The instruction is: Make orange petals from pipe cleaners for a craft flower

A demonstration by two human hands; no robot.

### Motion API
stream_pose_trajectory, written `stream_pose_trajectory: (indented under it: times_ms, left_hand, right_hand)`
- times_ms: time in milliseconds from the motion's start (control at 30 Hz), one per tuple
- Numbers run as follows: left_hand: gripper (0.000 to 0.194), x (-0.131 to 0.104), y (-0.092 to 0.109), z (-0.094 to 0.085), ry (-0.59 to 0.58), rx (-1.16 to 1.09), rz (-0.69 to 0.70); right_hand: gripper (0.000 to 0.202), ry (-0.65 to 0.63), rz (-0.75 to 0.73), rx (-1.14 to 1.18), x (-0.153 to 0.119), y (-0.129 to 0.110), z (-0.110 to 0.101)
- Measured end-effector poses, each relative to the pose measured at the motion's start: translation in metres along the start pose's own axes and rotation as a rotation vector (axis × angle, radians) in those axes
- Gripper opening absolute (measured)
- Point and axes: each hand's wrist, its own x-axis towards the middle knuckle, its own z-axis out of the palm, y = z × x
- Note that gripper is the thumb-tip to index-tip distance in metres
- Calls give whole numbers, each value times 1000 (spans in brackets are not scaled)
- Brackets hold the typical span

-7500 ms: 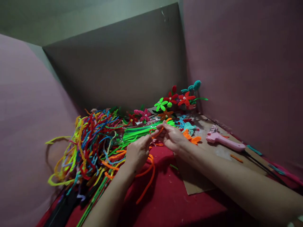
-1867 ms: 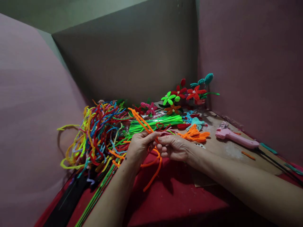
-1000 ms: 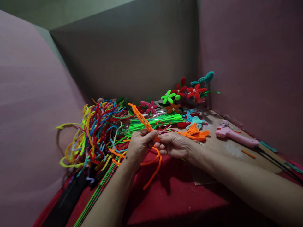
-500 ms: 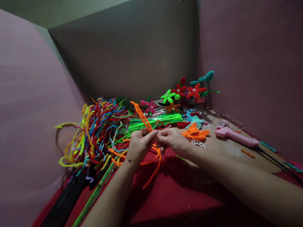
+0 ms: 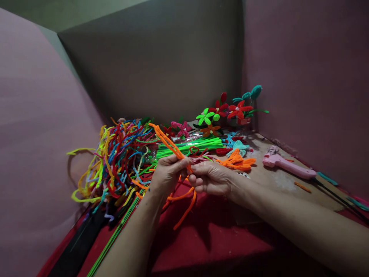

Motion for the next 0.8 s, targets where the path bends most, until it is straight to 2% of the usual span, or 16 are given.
stream_pose_trajectory:
  times_ms: [133,267,533,667,800]
  left_hand:
    - [14,2,-3,-2,32,32,15]
    - [13,1,-3,-3,41,64,10]
    - [11,-2,4,-5,-73,76,-10]
    - [11,-3,6,-5,-65,99,23]
    - [13,-3,5,0,45,177,50]
  right_hand:
    - [6,-29,-42,-5,2,1,-2]
    - [6,20,-47,1,2,2,-1]
    - [5,5,-5,26,-1,3,2]
    - [14,11,-138,-182,-1,0,2]
    - [18,193,-347,-550,3,0,3]
